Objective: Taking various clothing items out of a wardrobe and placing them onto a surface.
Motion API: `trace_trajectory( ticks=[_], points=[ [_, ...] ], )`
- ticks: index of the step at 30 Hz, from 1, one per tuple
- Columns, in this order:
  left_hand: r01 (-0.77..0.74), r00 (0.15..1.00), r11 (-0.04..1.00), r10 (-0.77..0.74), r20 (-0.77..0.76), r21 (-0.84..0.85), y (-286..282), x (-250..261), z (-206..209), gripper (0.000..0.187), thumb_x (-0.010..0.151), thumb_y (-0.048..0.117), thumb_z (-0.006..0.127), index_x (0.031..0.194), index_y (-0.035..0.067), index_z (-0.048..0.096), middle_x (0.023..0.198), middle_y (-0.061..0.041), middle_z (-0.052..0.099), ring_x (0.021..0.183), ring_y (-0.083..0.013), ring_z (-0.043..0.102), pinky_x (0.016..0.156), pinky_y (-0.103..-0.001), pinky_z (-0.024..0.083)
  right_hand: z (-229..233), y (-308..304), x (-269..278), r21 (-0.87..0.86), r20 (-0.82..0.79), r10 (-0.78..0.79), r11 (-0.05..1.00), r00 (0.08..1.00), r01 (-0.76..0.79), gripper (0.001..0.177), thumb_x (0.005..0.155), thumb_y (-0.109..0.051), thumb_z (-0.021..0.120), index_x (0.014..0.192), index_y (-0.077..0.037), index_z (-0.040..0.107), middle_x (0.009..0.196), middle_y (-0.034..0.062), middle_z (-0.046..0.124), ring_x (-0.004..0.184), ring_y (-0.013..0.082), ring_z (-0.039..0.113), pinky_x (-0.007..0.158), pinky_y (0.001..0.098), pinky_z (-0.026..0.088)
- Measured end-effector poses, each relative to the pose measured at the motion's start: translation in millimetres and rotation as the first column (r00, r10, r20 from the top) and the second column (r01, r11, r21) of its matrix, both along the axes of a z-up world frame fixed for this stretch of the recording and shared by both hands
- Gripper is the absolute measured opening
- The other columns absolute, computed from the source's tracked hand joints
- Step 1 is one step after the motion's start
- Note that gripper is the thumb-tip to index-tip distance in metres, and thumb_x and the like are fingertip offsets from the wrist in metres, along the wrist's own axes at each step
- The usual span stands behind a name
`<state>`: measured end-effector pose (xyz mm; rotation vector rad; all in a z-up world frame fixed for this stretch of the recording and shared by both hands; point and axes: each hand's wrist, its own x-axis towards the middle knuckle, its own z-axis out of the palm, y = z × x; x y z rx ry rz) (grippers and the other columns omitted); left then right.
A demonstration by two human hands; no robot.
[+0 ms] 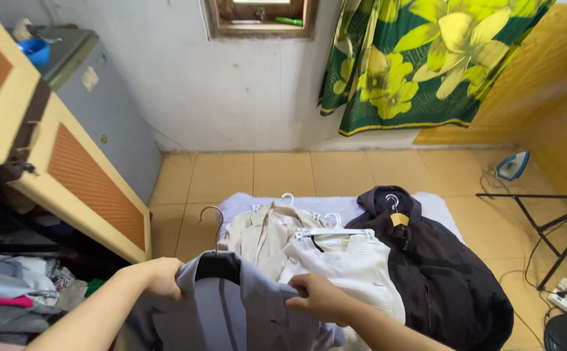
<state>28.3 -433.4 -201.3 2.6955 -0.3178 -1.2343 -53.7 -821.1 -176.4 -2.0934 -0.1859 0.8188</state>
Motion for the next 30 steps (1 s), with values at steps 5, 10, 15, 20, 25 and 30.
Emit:
trace_trajectory(
  ticks=[5,10,15,20,25,30],
  points=[
    [-0.134,0.983,0.991,0.132,0.124,0.007,-35,47,11,0.049,0.073,0.032,0.084,0.119,0.024,0.074,0.12,-0.005,0.076,0.119,-0.0245,0.069,0.101,-0.037,0.054,-43,-2,66,-0.04,0.207,-0.088,0.994,0.974,0.099,0.034,0.081,-0.02,0.079,0.109,-0.005,0.072,0.092,0.0131,0.075,0.085,0.0247,0.071,0.078,0.0366,0.054],
    [-0.304,0.847,0.953,0.273,0.457,-0.005,-79,109,-28,0.055,0.084,0.03,0.074,0.137,0.029,0.06,0.136,-0.003,0.066,0.131,-0.0227,0.059,0.111,-0.048,0.044,-83,-18,143,-0.201,0.4,-0.101,0.96,0.911,0.195,0.037,0.081,-0.019,0.08,0.114,-0.006,0.07,0.109,0.0177,0.073,0.107,0.0369,0.067,0.092,0.0431,0.052],
    [-0.259,0.711,0.932,0.362,0.603,-0.254,-134,148,-62,0.089,0.079,0.032,0.082,0.151,0.013,0.033,0.155,-0.01,0.036,0.147,-0.0272,0.028,0.117,-0.054,0.025,-80,-31,167,-0.194,0.626,-0.189,0.902,0.757,0.386,0.07,0.078,-0.013,0.077,0.141,-0.009,0.047,0.148,0.0185,0.05,0.141,0.0366,0.042,0.117,0.0417,0.033],
    [-0.224,0.8,0.928,0.35,0.487,-0.298,-150,150,-64,0.082,0.083,0.032,0.078,0.15,0.014,0.036,0.157,-0.011,0.036,0.149,-0.0299,0.029,0.118,-0.052,0.028,-74,-53,150,-0.391,0.534,-0.123,0.841,0.836,0.374,0.084,0.078,-0.018,0.08,0.15,-0.014,0.038,0.156,0.0188,0.037,0.145,0.0382,0.034,0.119,0.0428,0.03],
    [-0.2,0.883,0.897,0.34,0.324,-0.395,-143,157,-93,0.069,0.082,0.032,0.077,0.143,0.013,0.049,0.149,-0.012,0.051,0.141,-0.0297,0.046,0.116,-0.042,0.039,-63,-67,134,-0.572,0.417,-0.137,0.729,0.898,0.376,0.089,0.081,-0.026,0.081,0.153,-0.019,0.029,0.161,0.0135,0.029,0.149,0.0365,0.028,0.119,0.0435,0.031],
    [-0.233,0.957,0.9,0.28,0.08,-0.367,-123,140,-95,0.057,0.082,0.032,0.075,0.135,0.018,0.06,0.132,-0.017,0.066,0.127,-0.0319,0.062,0.108,-0.04,0.049,-39,-57,144,-0.629,0.403,-0.075,0.701,0.912,0.336,0.093,0.082,-0.029,0.081,0.155,-0.023,0.025,0.164,0.0113,0.025,0.152,0.0356,0.026,0.119,0.047,0.032]
  ],
)
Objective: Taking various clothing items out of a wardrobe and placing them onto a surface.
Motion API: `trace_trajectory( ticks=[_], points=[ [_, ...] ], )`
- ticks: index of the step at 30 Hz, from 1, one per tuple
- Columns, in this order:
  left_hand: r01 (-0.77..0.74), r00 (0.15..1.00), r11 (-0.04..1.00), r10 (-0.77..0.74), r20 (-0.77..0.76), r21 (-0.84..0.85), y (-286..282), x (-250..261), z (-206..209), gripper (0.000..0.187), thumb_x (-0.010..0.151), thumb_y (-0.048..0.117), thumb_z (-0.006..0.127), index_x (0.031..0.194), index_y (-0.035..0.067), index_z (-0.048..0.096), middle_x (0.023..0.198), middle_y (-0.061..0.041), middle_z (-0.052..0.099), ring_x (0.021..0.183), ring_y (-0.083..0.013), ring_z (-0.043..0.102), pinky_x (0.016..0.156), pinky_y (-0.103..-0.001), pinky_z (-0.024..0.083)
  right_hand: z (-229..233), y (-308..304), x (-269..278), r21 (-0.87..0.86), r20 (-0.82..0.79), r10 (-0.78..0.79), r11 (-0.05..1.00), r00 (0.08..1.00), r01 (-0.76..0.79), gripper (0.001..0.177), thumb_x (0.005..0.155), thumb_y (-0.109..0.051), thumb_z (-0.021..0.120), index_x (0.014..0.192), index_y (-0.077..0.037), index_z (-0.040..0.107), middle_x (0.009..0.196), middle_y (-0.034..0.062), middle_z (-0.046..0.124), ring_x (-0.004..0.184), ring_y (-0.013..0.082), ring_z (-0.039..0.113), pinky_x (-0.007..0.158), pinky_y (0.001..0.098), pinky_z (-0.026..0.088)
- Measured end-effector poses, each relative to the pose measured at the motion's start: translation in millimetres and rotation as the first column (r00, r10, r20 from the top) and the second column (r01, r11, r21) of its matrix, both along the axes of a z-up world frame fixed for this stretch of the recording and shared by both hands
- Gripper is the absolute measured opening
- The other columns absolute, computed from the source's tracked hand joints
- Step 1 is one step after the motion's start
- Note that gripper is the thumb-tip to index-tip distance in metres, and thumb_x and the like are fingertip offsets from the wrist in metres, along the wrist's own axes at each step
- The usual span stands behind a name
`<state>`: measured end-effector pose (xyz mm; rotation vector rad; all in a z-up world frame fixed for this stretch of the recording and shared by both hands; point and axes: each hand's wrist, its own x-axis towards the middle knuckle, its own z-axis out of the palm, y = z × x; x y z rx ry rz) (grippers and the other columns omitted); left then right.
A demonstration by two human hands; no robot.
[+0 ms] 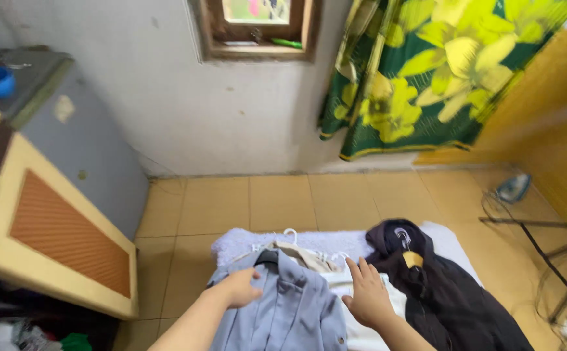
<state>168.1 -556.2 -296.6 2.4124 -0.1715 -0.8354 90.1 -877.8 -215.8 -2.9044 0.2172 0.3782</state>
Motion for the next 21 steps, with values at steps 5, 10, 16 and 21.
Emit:
trace_trajectory(
  ticks=[5,10,16,21],
  points=[
    [-0.147,0.937,0.975,0.19,0.294,-0.164,40,-37,35,0.044,0.083,0.023,0.071,0.126,0.015,0.063,0.127,-0.014,0.067,0.122,-0.0308,0.063,0.103,-0.041,0.051,-1,21,34,-0.065,0.051,0.216,0.975,0.975,-0.212,0.1,0.08,-0.034,0.083,0.156,-0.023,0.02,0.164,0.0178,0.021,0.149,0.0395,0.027,0.12,0.0445,0.03],
    [-0.398,0.691,0.875,0.483,0.538,-0.274,81,-59,114,0.037,0.083,0.012,0.064,0.12,0.014,0.063,0.121,-0.009,0.069,0.119,-0.0275,0.065,0.1,-0.043,0.052,12,79,71,-0.053,0.202,0.405,0.914,0.892,-0.403,0.101,0.079,-0.034,0.084,0.155,-0.02,0.02,0.162,0.0218,0.023,0.147,0.0423,0.029,0.12,0.0451,0.029],
    [-0.538,0.496,0.797,0.562,0.661,-0.274,136,-91,158,0.049,0.083,0.011,0.065,0.13,0.015,0.054,0.132,-0.009,0.062,0.129,-0.0293,0.055,0.106,-0.047,0.042,60,174,84,-0.036,0.234,0.548,0.831,0.803,-0.556,0.101,0.08,-0.034,0.082,0.157,-0.024,0.017,0.165,0.0195,0.019,0.15,0.0416,0.025,0.122,0.0447,0.028],
    [-0.631,0.426,0.752,0.542,0.724,-0.191,200,-131,191,0.052,0.082,0.016,0.068,0.131,0.014,0.053,0.133,-0.012,0.059,0.126,-0.0346,0.053,0.105,-0.047,0.043,84,261,91,-0.046,0.176,0.666,0.741,0.725,-0.67,0.105,0.081,-0.036,0.083,0.159,-0.029,0.012,0.167,0.0196,0.014,0.152,0.0417,0.022,0.121,0.0456,0.03]
  ],
)
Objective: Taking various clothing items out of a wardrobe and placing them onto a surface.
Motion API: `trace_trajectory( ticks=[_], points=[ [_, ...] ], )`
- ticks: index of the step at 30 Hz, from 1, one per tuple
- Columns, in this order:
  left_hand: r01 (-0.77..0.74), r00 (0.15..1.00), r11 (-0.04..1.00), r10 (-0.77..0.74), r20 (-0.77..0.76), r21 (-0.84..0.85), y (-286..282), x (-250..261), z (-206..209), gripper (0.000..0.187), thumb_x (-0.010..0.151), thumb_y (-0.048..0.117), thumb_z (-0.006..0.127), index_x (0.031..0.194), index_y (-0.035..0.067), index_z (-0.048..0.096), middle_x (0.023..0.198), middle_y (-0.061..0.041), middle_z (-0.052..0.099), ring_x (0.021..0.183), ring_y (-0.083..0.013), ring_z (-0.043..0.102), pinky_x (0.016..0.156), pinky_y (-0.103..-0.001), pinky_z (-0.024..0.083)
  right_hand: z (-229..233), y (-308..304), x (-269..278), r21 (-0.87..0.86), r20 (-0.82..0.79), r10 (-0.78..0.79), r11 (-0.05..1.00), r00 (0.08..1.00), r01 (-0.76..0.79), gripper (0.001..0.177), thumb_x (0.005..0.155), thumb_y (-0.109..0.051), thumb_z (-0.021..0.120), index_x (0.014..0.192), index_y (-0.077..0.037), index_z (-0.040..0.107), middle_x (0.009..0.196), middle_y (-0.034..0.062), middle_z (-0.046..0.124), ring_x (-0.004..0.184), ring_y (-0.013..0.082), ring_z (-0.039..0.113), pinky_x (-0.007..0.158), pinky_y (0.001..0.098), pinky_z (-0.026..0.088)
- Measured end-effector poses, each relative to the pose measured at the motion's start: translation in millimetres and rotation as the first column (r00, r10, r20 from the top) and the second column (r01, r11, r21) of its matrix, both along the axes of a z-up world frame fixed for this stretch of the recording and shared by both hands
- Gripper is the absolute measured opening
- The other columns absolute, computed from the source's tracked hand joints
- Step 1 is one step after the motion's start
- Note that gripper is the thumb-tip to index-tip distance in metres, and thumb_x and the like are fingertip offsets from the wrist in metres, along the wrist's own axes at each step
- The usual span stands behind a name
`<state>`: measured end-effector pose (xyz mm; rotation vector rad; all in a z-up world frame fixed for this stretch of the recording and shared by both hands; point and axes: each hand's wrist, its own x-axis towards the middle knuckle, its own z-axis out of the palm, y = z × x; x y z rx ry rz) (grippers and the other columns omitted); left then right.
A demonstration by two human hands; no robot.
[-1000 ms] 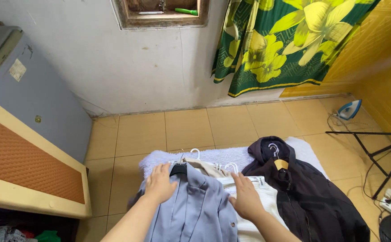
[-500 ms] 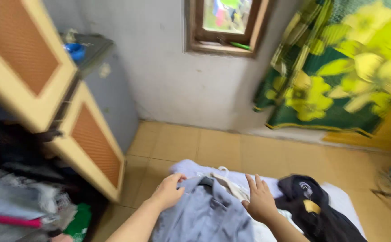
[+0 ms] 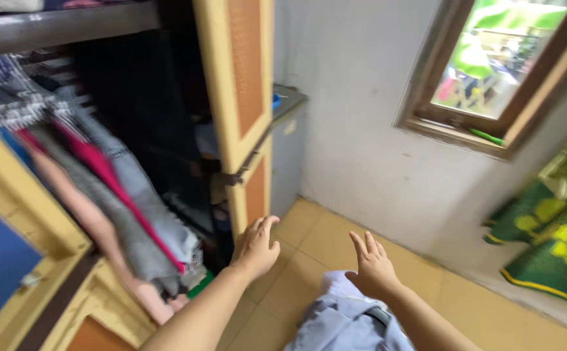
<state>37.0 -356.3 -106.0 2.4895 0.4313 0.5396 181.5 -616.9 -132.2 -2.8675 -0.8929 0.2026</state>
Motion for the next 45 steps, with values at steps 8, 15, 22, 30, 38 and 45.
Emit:
trace_trajectory(
  ticks=[8,15,22,30,38,45],
  points=[
    [-0.229,0.96,0.964,0.202,0.194,0.133,158,-49,22,0.055,0.079,0.015,0.067,0.132,0.009,0.053,0.136,-0.016,0.058,0.128,-0.0356,0.053,0.107,-0.045,0.045,48,184,-14,0.111,0.002,0.208,0.972,0.978,-0.207,0.105,0.082,-0.034,0.081,0.16,-0.028,0.011,0.167,0.0213,0.012,0.151,0.0444,0.02,0.121,0.0498,0.029],
    [-0.385,0.86,0.913,0.3,0.412,0.138,272,-66,52,0.077,0.079,0.009,0.067,0.146,-0.009,0.035,0.15,-0.036,0.039,0.138,-0.0492,0.038,0.116,-0.047,0.028,100,371,-56,0.46,0.144,0.448,0.759,0.882,-0.461,0.081,0.086,-0.034,0.071,0.155,-0.013,0.033,0.158,0.0166,0.042,0.145,0.0409,0.04,0.118,0.0455,0.036],
    [-0.235,0.842,0.95,0.305,0.446,-0.207,297,-47,17,0.063,0.088,0.013,0.065,0.141,-0.009,0.04,0.141,-0.035,0.049,0.134,-0.0495,0.045,0.112,-0.05,0.036,92,542,-87,0.677,-0.013,0.543,0.623,0.839,-0.393,0.067,0.095,-0.042,0.06,0.15,-0.006,0.043,0.138,0.0223,0.06,0.132,0.0399,0.055,0.109,0.0438,0.044],
    [-0.231,0.864,0.949,0.302,0.403,-0.215,285,-65,37,0.062,0.08,0.004,0.051,0.141,-0.006,0.047,0.143,-0.032,0.052,0.132,-0.0476,0.048,0.112,-0.051,0.036,164,569,-123,0.35,0.064,0.255,0.9,0.965,-0.261,0.064,0.088,-0.055,0.065,0.136,-0.013,0.059,0.133,0.0195,0.058,0.125,0.0397,0.054,0.1,0.0508,0.048],
    [-0.153,0.876,0.961,0.24,0.418,-0.23,290,-66,45,0.066,0.082,0.006,0.053,0.146,-0.004,0.041,0.145,-0.029,0.049,0.136,-0.043,0.046,0.115,-0.047,0.034,96,640,-56,0.537,0.203,0.317,0.755,0.926,-0.376,0.048,0.091,-0.033,0.063,0.124,0.003,0.059,0.106,0.0277,0.071,0.1,0.0432,0.07,0.088,0.0483,0.058],
    [-0.18,0.808,0.982,0.176,0.563,-0.048,298,-69,62,0.057,0.077,-0.001,0.057,0.134,-0.001,0.052,0.133,-0.026,0.058,0.128,-0.0423,0.053,0.114,-0.047,0.038,167,531,-50,0.621,0.26,0.224,0.706,0.939,-0.34,0.036,0.093,-0.03,0.062,0.111,0.001,0.06,0.099,0.0264,0.072,0.097,0.0445,0.069,0.085,0.0517,0.055]
  ],
)
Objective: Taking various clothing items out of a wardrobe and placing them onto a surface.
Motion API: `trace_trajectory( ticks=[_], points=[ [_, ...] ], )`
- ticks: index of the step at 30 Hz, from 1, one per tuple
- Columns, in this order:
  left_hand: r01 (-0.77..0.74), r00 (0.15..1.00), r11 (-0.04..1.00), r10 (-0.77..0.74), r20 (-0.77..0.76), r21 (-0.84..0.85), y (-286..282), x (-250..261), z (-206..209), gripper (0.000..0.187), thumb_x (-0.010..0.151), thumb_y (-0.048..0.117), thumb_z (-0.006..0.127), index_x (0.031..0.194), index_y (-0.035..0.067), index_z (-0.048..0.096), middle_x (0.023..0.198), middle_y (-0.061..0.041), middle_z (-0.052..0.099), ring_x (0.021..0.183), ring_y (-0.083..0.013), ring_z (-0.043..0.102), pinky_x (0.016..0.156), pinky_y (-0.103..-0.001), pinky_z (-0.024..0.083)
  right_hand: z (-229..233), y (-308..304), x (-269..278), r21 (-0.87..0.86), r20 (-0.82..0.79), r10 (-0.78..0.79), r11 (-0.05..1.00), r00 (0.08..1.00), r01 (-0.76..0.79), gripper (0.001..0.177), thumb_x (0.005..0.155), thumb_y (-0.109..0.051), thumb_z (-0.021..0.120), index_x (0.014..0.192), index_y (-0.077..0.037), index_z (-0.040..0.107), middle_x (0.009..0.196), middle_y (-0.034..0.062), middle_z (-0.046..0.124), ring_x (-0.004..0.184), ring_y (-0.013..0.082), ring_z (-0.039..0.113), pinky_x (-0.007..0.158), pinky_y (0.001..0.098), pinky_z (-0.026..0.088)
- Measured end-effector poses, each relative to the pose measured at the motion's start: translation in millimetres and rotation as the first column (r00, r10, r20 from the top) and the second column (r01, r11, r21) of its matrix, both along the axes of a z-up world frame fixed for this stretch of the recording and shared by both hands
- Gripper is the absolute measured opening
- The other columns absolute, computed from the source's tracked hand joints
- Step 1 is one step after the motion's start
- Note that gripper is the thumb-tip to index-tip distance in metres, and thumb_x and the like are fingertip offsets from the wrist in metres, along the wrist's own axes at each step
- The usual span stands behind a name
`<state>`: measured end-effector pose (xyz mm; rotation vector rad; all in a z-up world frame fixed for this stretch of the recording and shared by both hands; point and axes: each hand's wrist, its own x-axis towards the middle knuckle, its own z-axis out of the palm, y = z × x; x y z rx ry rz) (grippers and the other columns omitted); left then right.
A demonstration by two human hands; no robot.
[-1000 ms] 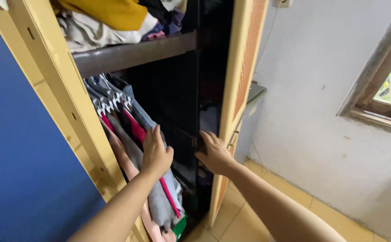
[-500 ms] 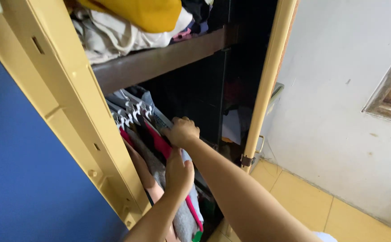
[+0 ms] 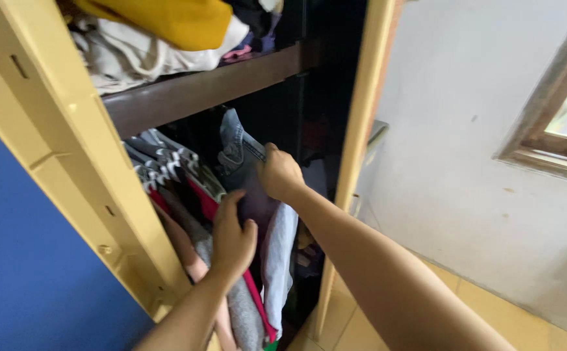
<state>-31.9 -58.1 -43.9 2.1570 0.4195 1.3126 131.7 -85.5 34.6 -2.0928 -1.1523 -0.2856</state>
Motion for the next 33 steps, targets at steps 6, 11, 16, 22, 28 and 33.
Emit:
trace_trajectory(
  ticks=[6,11,16,22,28,33],
  points=[
    [-0.152,0.988,0.981,0.153,0.002,0.119,15,26,0,0.065,0.077,0.004,0.066,0.139,-0.004,0.048,0.136,-0.027,0.056,0.131,-0.0453,0.05,0.115,-0.048,0.038,12,-158,-6,-0.025,-0.126,-0.01,1.0,0.992,0.007,0.038,0.092,-0.03,0.063,0.119,-0.003,0.062,0.096,0.0246,0.072,0.096,0.0425,0.07,0.084,0.0495,0.053],
    [-0.16,0.985,0.968,0.168,-0.03,0.192,-17,48,11,0.08,0.077,0.008,0.071,0.148,-0.009,0.038,0.145,-0.032,0.048,0.138,-0.0481,0.043,0.119,-0.049,0.032,35,-303,-17,-0.117,-0.171,-0.038,0.993,0.984,0.018,0.037,0.092,-0.029,0.064,0.12,-0.004,0.062,0.101,0.0224,0.072,0.1,0.0391,0.068,0.087,0.0473,0.051],
    [-0.135,0.978,0.959,0.169,-0.123,0.247,-112,63,43,0.094,0.074,0.019,0.081,0.151,-0.007,0.035,0.149,-0.034,0.041,0.139,-0.049,0.038,0.114,-0.051,0.03,70,-442,-36,-0.182,-0.098,-0.065,0.982,0.993,0.046,0.038,0.091,-0.03,0.065,0.121,-0.006,0.064,0.108,0.0199,0.072,0.104,0.0366,0.068,0.089,0.0457,0.051],
    [0.141,0.881,0.988,-0.096,-0.464,0.063,-275,70,71,0.069,0.081,0.044,0.079,0.135,0.011,0.053,0.135,-0.018,0.063,0.129,-0.0366,0.057,0.105,-0.05,0.047,97,-613,-63,-0.321,-0.21,-0.286,0.923,0.935,0.211,0.043,0.092,-0.035,0.066,0.129,-0.012,0.064,0.105,0.0139,0.074,0.096,0.0282,0.071,0.085,0.0426,0.056],
    [0.37,0.842,0.928,-0.318,-0.436,0.038,-418,96,85,0.062,0.089,0.048,0.071,0.129,0.005,0.051,0.123,-0.02,0.067,0.118,-0.0409,0.062,0.096,-0.052,0.05,115,-767,-88,-0.293,-0.17,-0.419,0.886,0.892,0.36,0.045,0.088,-0.038,0.069,0.123,-0.011,0.069,0.103,0.0091,0.078,0.096,0.0184,0.072,0.086,0.0358,0.056],
    [0.544,0.82,0.818,-0.469,-0.329,0.189,-525,109,123,0.061,0.093,0.044,0.069,0.129,-0.001,0.048,0.122,-0.025,0.062,0.117,-0.0428,0.057,0.097,-0.053,0.045,133,-867,-116,-0.305,-0.073,-0.711,0.684,0.7,0.663,0.051,0.081,-0.05,0.075,0.111,-0.009,0.077,0.094,0.0105,0.08,0.088,0.02,0.074,0.085,0.0368,0.056]
  ],
)
